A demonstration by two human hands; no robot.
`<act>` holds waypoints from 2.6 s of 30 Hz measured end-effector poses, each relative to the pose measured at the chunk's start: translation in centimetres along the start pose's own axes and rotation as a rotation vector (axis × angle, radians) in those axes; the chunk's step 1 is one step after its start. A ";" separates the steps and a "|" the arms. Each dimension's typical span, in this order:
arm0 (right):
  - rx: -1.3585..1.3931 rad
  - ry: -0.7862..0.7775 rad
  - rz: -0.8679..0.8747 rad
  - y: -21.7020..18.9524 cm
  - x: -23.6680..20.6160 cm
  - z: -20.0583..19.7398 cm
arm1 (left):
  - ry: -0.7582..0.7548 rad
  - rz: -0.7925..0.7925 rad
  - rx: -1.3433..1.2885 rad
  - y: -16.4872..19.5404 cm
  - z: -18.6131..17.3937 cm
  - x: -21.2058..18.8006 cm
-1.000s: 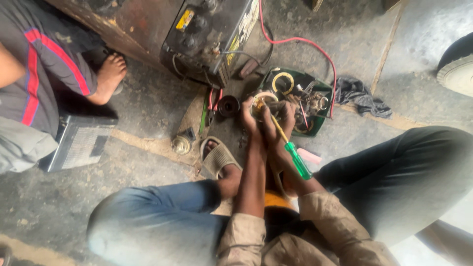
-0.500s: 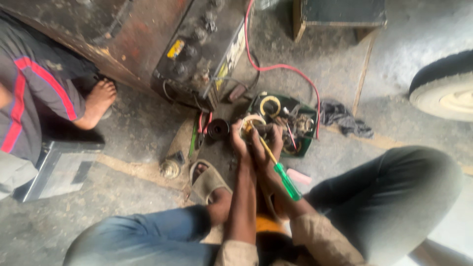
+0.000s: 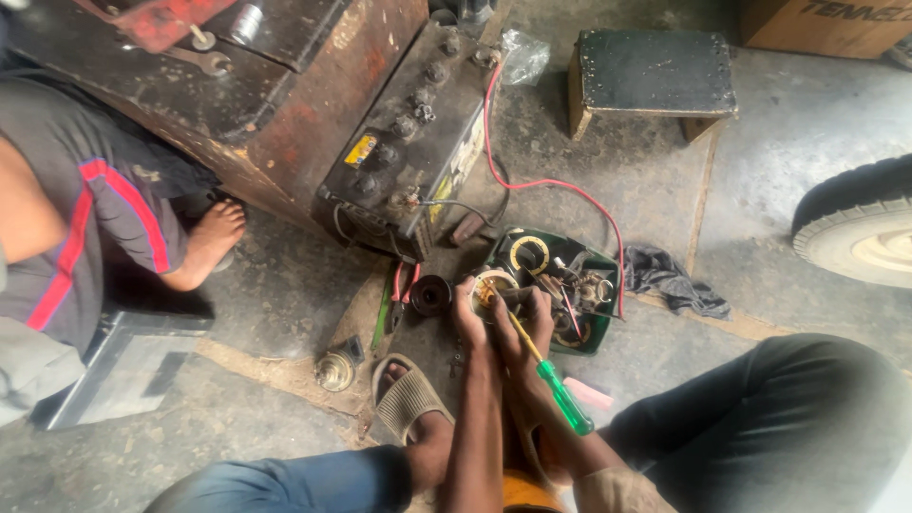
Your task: The person sits on the floor and uses a screwdriver to scrape and clean the interior of a small cylindrical electrical component. They repeatedly scrape the inner surface, rotate the component, and inspect the interior while holding it in one hand.
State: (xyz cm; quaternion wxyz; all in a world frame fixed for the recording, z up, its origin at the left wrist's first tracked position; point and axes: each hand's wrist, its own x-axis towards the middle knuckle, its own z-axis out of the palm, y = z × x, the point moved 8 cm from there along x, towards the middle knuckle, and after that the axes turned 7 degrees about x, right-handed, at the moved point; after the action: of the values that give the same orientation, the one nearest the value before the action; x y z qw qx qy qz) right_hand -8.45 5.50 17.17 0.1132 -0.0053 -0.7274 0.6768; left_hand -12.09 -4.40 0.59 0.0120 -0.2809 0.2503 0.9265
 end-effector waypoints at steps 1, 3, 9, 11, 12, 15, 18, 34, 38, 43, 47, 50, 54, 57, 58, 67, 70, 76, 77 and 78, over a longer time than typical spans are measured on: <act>-0.004 0.000 -0.008 -0.1 0.0 0.0 | -0.006 0.022 -0.004 0.2 0.0 0.1; -0.016 0.001 -0.018 -0.3 0.0 0.0 | -0.016 0.060 -0.012 0.2 -0.3 0.4; -0.114 -0.027 -0.054 0.2 0.0 0.2 | -0.005 0.047 -0.052 -0.7 -1.8 1.4; -0.098 -0.007 -0.049 0.8 0.0 0.1 | -0.056 0.065 -0.022 -0.6 -1.5 1.7; -0.089 0.005 -0.043 1.1 0.0 0.0 | -0.079 0.072 -0.004 -0.4 -1.3 1.6; -0.116 0.015 -0.021 1.8 0.2 0.0 | -0.057 0.075 -0.031 0.0 -1.0 1.3; -0.068 0.034 0.001 1.7 0.3 -0.3 | -0.112 0.040 -0.090 0.0 0.0 0.6; -0.150 -0.037 -0.055 2.1 0.1 -0.3 | -0.166 0.088 -0.084 1.7 2.0 -1.7; -0.092 -0.030 -0.082 2.2 -0.1 -0.3 | -0.149 0.022 -0.136 1.1 2.0 -2.0; -0.018 -0.008 -0.088 2.6 -0.2 -0.5 | -0.118 -0.008 -0.129 0.3 0.9 -1.4; -0.040 -0.010 -0.055 3.0 -0.3 -0.4 | -0.090 -0.011 -0.098 -0.1 0.5 -1.3; -0.031 -0.003 -0.065 2.8 -0.3 -0.5 | -0.024 -0.008 -0.116 -0.3 0.3 -1.5; -0.031 -0.024 -0.057 2.0 -0.6 -0.2 | 0.089 -0.004 0.007 -0.2 -0.4 -2.5; -0.112 0.004 -0.037 1.5 -0.9 -0.3 | 0.054 0.013 -0.007 -0.2 -0.5 -3.1; -0.066 0.008 -0.026 1.4 -0.9 -0.3 | 0.032 0.016 -0.045 -0.3 -0.5 -3.0; -0.139 -0.036 -0.045 4.7 -0.5 -0.5 | 0.123 -0.003 -0.048 0.2 -3.0 -1.0; -0.392 -0.032 -0.118 8.1 1.5 -3.1 | 0.031 0.151 -0.138 2.4 -3.1 -1.5; -0.820 -0.306 0.488 20.0 1.3 -8.2 | 0.043 -0.012 -0.392 1.9 -3.1 -1.0; -0.921 -0.305 0.460 20.1 0.5 -8.7 | 0.040 -0.021 -0.391 1.7 -3.0 -1.0; -0.953 -0.314 0.456 20.4 -0.3 -9.0 | 0.037 -0.027 -0.391 1.4 -3.0 -1.0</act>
State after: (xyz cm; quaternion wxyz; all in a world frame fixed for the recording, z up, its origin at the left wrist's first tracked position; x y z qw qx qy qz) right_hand -9.58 16.05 -2.46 -0.1613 -0.1125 -0.9418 0.2725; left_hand -9.96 -6.92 -0.38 -0.0351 -0.2981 0.0621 0.9519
